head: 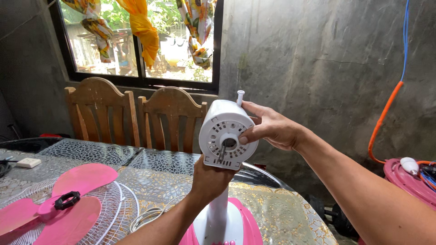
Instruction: The person reassembles a disassembled pink and white electric fan on a glass table. They insert a white plastic tube into the motor housing, secure it with a screwdriver, and adjust the fan head. The fan blades and cage remain on the table and are not attached during the clip.
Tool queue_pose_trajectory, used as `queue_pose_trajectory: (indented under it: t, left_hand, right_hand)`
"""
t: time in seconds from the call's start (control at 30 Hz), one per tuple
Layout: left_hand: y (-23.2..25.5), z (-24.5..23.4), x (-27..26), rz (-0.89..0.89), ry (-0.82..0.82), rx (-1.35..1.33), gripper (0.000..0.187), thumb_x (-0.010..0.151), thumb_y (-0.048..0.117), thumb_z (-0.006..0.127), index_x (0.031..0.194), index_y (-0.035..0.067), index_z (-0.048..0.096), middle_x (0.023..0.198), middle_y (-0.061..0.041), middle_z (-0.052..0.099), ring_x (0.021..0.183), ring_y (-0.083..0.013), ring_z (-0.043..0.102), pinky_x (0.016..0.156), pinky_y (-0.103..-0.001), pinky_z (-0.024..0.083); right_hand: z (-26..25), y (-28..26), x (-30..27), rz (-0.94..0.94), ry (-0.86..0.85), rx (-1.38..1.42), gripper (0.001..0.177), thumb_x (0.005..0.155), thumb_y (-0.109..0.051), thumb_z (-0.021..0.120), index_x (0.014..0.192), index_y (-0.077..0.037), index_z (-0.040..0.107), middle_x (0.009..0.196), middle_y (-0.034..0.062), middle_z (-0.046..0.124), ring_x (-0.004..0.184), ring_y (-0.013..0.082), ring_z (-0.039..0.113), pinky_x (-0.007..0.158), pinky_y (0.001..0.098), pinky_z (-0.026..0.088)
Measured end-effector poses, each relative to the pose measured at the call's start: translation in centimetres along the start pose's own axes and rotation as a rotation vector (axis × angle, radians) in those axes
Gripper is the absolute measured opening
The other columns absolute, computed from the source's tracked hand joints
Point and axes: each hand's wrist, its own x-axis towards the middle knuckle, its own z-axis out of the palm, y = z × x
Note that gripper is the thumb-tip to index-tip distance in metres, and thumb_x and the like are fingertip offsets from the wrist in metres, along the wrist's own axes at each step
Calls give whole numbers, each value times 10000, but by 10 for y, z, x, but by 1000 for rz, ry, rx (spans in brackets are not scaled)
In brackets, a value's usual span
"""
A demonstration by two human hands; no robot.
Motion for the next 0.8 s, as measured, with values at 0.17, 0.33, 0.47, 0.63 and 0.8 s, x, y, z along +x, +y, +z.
queue_pose_trajectory:
  t: [0.17,0.33,0.47,0.63,0.8]
  left_hand:
    - [8,-11,-1,-493,-50,-480,345,789,188,862,1087,75,732,953,-48,809,861,-136,786,724,-279,634]
    - [15,-16,4,-591,-74,-586,356,795,186,852,1107,73,726,976,-47,806,888,-134,779,746,-277,640]
    - [17,-15,4,-625,-68,-661,388,793,161,846,1139,61,703,1011,-58,799,916,-140,773,771,-276,640]
    - [16,-15,4,-659,-75,-737,424,790,125,839,1172,45,674,1053,-76,790,947,-149,764,798,-281,637]
    - [16,-17,4,-675,-126,-713,425,798,126,834,1180,54,664,1063,-70,785,958,-143,764,815,-285,641]
  right_hand:
    - [2,0,11,-42,-115,112,1042,592,-66,866,1539,-28,430,1347,120,639,1282,246,590,1154,461,431]
    - [-1,2,18,-59,-155,118,1054,586,-56,861,1543,-22,420,1379,124,629,1294,247,590,1169,454,439]
    - [-5,4,18,-51,-178,138,1072,589,-78,868,1555,-29,408,1399,121,613,1305,242,577,1163,459,435]
    - [-6,5,21,-46,-213,171,1089,589,-100,877,1567,-34,400,1402,126,610,1303,253,572,1156,476,427]
    - [-7,5,22,-49,-202,150,1107,578,-112,877,1569,-49,387,1403,113,611,1322,253,565,1172,479,425]
